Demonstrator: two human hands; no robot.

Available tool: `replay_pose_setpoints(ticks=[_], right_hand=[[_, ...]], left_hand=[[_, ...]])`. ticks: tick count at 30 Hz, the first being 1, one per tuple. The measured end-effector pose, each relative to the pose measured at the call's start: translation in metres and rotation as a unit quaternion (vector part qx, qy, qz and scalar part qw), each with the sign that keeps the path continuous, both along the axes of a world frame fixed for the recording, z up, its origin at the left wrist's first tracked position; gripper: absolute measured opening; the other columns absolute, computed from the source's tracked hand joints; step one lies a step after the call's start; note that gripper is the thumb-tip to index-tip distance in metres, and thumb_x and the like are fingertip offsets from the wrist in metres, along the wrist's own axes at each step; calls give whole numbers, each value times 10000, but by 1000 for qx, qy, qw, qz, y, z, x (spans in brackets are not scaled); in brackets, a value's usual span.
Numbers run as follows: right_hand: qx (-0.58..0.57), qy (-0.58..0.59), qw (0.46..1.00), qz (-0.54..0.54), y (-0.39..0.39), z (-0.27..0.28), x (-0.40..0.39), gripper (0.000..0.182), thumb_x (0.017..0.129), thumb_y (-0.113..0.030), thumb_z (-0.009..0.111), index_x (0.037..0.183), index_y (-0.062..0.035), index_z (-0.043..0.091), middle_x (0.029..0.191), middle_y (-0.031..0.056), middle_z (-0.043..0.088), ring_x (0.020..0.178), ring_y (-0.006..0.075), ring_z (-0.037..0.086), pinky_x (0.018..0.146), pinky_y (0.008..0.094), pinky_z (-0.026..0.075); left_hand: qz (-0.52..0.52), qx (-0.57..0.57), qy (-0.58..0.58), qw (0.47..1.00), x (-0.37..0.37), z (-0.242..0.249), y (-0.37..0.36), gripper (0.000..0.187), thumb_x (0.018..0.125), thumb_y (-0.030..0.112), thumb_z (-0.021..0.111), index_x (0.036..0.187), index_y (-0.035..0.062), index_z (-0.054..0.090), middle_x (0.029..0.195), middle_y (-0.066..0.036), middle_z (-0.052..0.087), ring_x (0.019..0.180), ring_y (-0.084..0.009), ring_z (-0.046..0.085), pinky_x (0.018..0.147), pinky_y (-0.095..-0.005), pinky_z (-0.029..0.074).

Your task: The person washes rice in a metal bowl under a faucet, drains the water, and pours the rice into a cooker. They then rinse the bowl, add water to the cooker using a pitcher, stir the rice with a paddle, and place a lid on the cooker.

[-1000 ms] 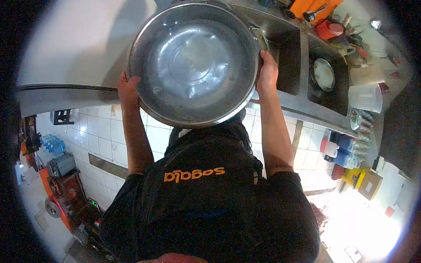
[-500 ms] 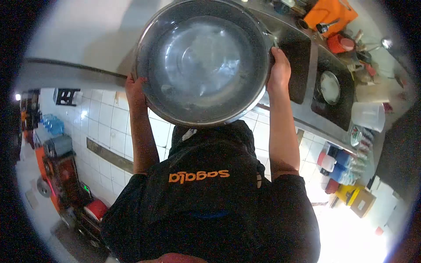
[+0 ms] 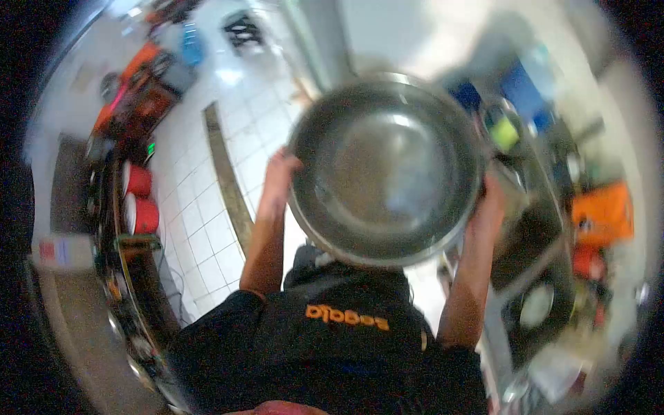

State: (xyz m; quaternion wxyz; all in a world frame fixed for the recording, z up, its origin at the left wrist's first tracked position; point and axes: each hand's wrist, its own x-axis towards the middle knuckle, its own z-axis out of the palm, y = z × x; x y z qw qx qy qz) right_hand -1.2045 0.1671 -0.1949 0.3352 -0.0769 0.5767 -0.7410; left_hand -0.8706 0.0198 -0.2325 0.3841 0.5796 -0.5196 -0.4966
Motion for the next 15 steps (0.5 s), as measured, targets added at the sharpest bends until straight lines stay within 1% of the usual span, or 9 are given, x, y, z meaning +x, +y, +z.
replay_pose_setpoints(ticks=[1, 2, 4, 5, 7, 9, 11, 13, 15], right_hand=[[0, -22, 999, 43, -2, -2, 9, 319, 886, -236, 483, 1072, 10, 566, 1006, 97, 596, 938, 213, 542, 861, 347, 409], [4, -41, 996, 81, -7, -10, 13, 314, 885, -230, 476, 1065, 12, 565, 1007, 103, 595, 934, 213, 545, 852, 344, 411], [-13, -96, 991, 90, -19, -6, 54, 276, 887, -218, 454, 1004, 2, 573, 966, 93, 589, 880, 207, 549, 806, 342, 422], [-28, -88, 990, 108, -25, -1, 75, 276, 887, -218, 454, 1004, 2, 573, 966, 93, 589, 880, 207, 549, 806, 342, 422], [28, -75, 983, 164, -33, 10, 118, 250, 890, -217, 441, 947, -12, 572, 929, 79, 577, 827, 193, 545, 769, 338, 426], [-28, -47, 975, 213, -49, -12, 146, 244, 891, -217, 435, 930, -15, 568, 901, 74, 575, 807, 187, 542, 751, 335, 428], [-88, -17, 961, 262, -70, -35, 179, 240, 892, -216, 429, 912, -18, 564, 873, 70, 574, 786, 181, 539, 732, 331, 430], [-52, -4, 934, 353, -98, -52, 211, 236, 896, -212, 425, 876, -22, 564, 826, 65, 577, 757, 166, 536, 706, 309, 430], [-29, -36, 930, 364, -123, -66, 250, 236, 897, -209, 423, 858, -24, 564, 806, 60, 577, 742, 162, 535, 695, 296, 430]], left_hand=[[15, 38, 48, 998, 15, 8, 9, 331, 657, 47, 510, 976, -7, 576, 868, -67, 591, 824, -170, 526, 776, -280, 411], [26, 30, 36, 999, 27, 15, 17, 335, 649, 37, 509, 974, -21, 572, 872, -76, 593, 816, -174, 536, 768, -281, 420], [53, 45, 73, 995, 70, 11, 32, 333, 645, 24, 503, 966, -38, 569, 855, -84, 597, 772, -187, 552, 731, -282, 437], [75, 42, 91, 992, 90, 9, 38, 334, 645, 24, 502, 966, -39, 571, 849, -85, 597, 772, -185, 554, 724, -285, 441], [105, 28, 118, 987, 133, 4, 50, 336, 645, 23, 501, 967, -39, 574, 843, -86, 598, 771, -182, 555, 718, -288, 444], [144, 39, 54, 987, 165, 1, 53, 351, 644, 23, 502, 982, -39, 576, 848, -87, 601, 769, -175, 563, 701, -295, 453], [168, 24, 59, 984, 220, -24, 56, 355, 645, 24, 504, 987, -37, 578, 839, -86, 604, 756, -174, 568, 692, -295, 456], [194, 11, 66, 979, 255, -41, 56, 358, 646, 25, 507, 991, -35, 580, 829, -84, 607, 742, -173, 572, 683, -295, 458], [233, 5, 87, 969, 294, -38, 60, 345, 643, 1, 507, 978, -33, 583, 811, -81, 616, 720, -168, 579, 668, -282, 460]])
